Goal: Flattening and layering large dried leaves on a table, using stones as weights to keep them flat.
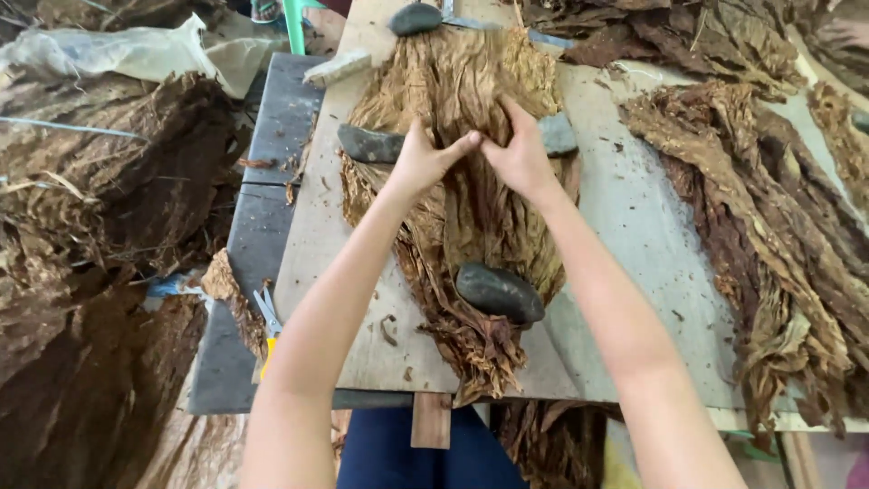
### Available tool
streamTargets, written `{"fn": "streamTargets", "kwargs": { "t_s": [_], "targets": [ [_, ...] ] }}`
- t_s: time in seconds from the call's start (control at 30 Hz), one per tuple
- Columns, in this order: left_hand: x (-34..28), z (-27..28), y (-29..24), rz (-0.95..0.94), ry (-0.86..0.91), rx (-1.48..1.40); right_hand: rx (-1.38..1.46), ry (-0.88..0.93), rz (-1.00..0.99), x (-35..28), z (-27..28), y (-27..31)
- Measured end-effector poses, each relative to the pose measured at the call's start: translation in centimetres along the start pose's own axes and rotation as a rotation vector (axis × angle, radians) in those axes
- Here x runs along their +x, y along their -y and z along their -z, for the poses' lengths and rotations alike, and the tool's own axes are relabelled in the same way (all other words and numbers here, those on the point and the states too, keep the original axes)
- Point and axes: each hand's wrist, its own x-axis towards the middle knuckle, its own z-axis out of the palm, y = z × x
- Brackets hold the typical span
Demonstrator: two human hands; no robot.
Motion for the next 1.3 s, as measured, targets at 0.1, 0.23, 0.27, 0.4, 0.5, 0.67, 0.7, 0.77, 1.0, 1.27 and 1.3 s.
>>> {"fn": "streamTargets", "kwargs": {
  "t_s": [0.1, 0.23, 0.27, 0.4, 0.5, 0.67, 0.7, 0.77, 1.0, 1.27, 1.3],
  "targets": [
    [0.4, 0.5, -0.2, -0.173, 0.195, -0.293, -0.003, -0.091, 0.381, -1.7, 1.0, -0.8],
    [-1.4, 2.1, -1.5, -0.307, 0.071, 0.064, -0.129, -0.204, 0.138, -2.9, 2.6, -4.0],
    [-1.8, 2.8, -1.8, -0.351, 0.017, 0.171, -0.139, -0.204, -0.076, -3.1, 2.8, -4.1],
    [-5.6, 3.8, -3.1, -0.506, 0.093, 0.105, -0.005, -0.241, 0.063, -3.8, 3.2, -1.8],
    [-7.5, 4.5, -4.0, -0.675, 0.170, 0.325, -0.033, -0.265, 0.203, -3.3, 3.0, -1.7],
    [-4.8, 5.1, -2.9, -0.540, 0.007, 0.402, -0.056, -0.329, 0.250, -2.7, 2.8, -2.9],
    [-4.7, 5.1, -2.8, -0.542, 0.006, 0.400, -0.058, -0.329, 0.251, -2.7, 2.9, -3.2],
    [-4.4, 5.3, -2.6, -0.365, -0.032, 0.318, -0.026, -0.297, 0.363, -2.7, 3.1, -3.9],
    [0.7, 6.4, 2.3, -0.383, -0.075, 0.388, -0.072, -0.164, 0.257, -3.1, 2.0, -5.0],
    [1.9, 7.5, 3.9, -0.393, 0.283, 0.413, -0.513, -0.601, 0.472, -2.0, -0.8, -4.5],
    [2.9, 7.6, 4.8, -0.387, 0.286, 0.409, -0.515, -0.594, 0.468, -2.3, -2.0, -4.2]
  ]
}}
